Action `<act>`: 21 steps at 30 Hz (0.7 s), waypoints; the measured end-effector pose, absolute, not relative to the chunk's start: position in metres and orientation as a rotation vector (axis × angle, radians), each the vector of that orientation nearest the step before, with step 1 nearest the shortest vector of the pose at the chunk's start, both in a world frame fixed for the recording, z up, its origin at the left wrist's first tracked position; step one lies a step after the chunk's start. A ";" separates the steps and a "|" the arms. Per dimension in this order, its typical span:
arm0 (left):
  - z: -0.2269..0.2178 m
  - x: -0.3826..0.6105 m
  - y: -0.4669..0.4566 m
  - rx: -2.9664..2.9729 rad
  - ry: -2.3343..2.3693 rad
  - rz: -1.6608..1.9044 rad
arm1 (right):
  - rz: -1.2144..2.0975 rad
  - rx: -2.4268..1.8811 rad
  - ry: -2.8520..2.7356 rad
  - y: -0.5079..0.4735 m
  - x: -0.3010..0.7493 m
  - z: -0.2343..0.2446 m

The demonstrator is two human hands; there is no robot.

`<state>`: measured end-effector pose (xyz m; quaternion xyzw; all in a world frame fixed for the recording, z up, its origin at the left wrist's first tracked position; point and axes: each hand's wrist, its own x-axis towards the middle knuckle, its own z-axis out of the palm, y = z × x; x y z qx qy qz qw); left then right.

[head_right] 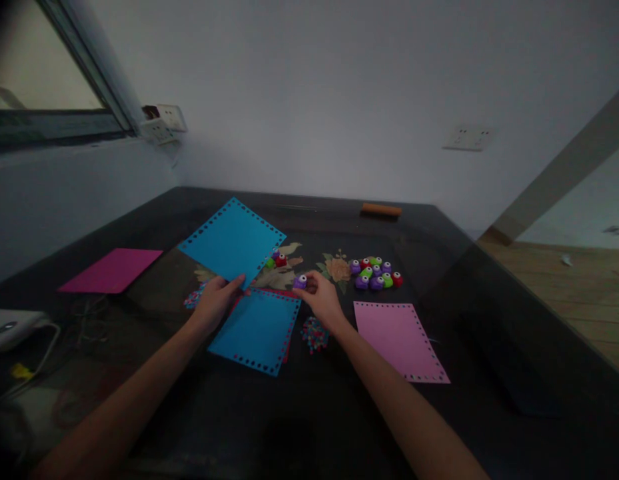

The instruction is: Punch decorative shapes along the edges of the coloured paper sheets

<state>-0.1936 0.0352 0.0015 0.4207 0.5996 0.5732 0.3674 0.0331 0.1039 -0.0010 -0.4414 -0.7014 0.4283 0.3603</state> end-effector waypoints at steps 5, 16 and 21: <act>-0.007 -0.183 0.036 1.123 1.537 1.417 | 1.260 -1.106 -1.599 0.093 0.068 0.003; 0.020 -0.133 0.030 1.195 1.502 1.204 | 1.762 -0.958 -1.027 0.041 0.106 0.026; 0.023 -0.094 0.020 1.179 1.499 1.184 | 1.832 -0.880 -0.867 0.035 0.108 0.025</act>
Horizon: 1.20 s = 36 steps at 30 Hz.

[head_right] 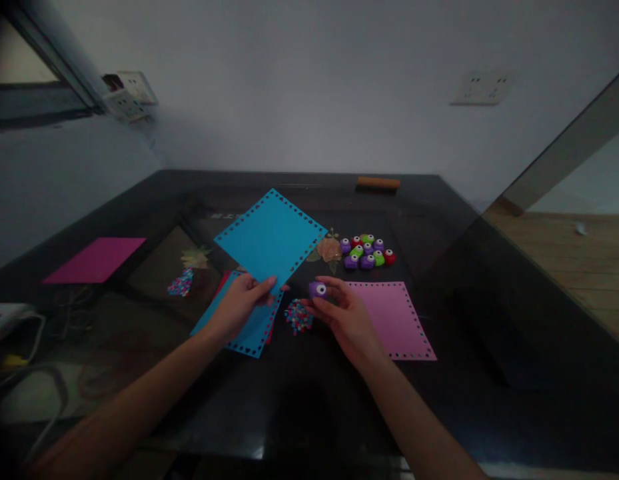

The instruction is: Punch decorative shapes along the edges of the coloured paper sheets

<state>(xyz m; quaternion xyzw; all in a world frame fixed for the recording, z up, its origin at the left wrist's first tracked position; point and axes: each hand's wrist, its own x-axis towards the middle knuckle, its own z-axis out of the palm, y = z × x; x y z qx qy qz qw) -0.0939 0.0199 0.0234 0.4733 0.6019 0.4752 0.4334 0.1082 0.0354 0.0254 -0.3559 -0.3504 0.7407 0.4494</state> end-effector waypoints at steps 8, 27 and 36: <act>0.026 -0.081 -0.001 1.230 1.593 0.994 | 1.771 -0.986 -0.846 0.028 0.105 0.015; 0.030 -0.079 -0.004 1.324 1.546 0.998 | 1.799 -1.008 -0.941 0.019 0.097 0.013; 0.029 -0.073 -0.007 1.301 1.513 1.026 | 1.801 -1.016 -0.943 0.018 0.096 0.014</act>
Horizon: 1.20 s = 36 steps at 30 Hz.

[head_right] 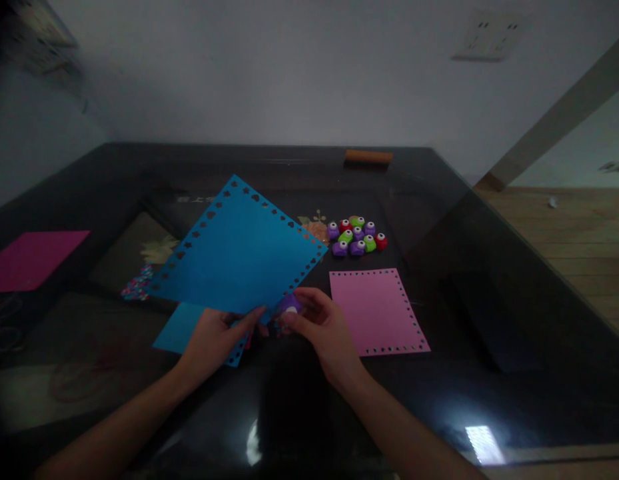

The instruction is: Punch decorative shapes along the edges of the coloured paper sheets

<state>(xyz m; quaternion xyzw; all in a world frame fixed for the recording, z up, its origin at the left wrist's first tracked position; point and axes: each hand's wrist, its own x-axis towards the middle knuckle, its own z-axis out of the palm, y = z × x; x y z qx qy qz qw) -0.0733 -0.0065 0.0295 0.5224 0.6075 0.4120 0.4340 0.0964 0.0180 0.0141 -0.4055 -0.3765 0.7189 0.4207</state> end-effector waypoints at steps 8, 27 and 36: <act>0.026 -0.075 -0.008 1.346 1.527 0.941 | 1.773 -1.057 -1.015 0.017 0.095 0.015; 0.027 -0.069 -0.008 1.394 1.550 0.983 | 1.717 -1.086 -1.129 0.016 0.093 0.017; 0.025 -0.070 -0.007 1.349 1.545 0.947 | 1.723 -1.071 -1.106 0.017 0.093 0.015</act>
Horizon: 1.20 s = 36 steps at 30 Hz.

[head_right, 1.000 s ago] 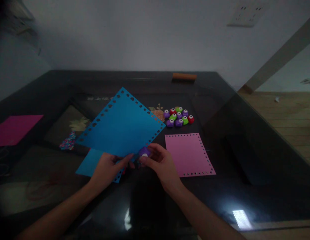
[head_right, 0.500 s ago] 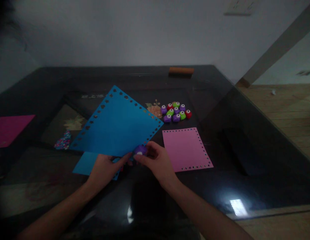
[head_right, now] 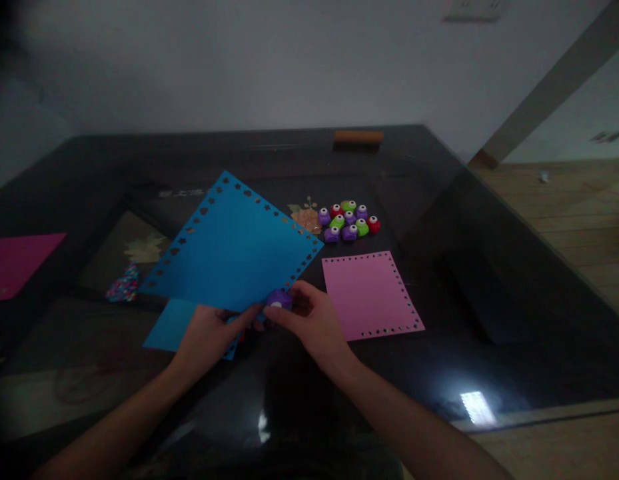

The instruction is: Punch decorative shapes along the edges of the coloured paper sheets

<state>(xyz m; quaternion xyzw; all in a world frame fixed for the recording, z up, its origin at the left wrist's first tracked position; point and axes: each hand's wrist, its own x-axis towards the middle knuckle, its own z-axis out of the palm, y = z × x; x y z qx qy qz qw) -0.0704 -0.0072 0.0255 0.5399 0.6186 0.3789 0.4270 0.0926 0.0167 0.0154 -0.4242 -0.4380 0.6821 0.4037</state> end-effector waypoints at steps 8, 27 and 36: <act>0.028 -0.070 -0.007 1.357 1.545 0.917 | 1.741 -1.048 -1.096 0.017 0.092 0.015; 0.031 -0.070 -0.008 1.412 1.530 0.883 | 1.752 -1.062 -1.081 0.018 0.093 0.013; 0.031 -0.070 -0.008 1.441 1.552 0.863 | 1.756 -1.054 -1.068 0.019 0.093 0.011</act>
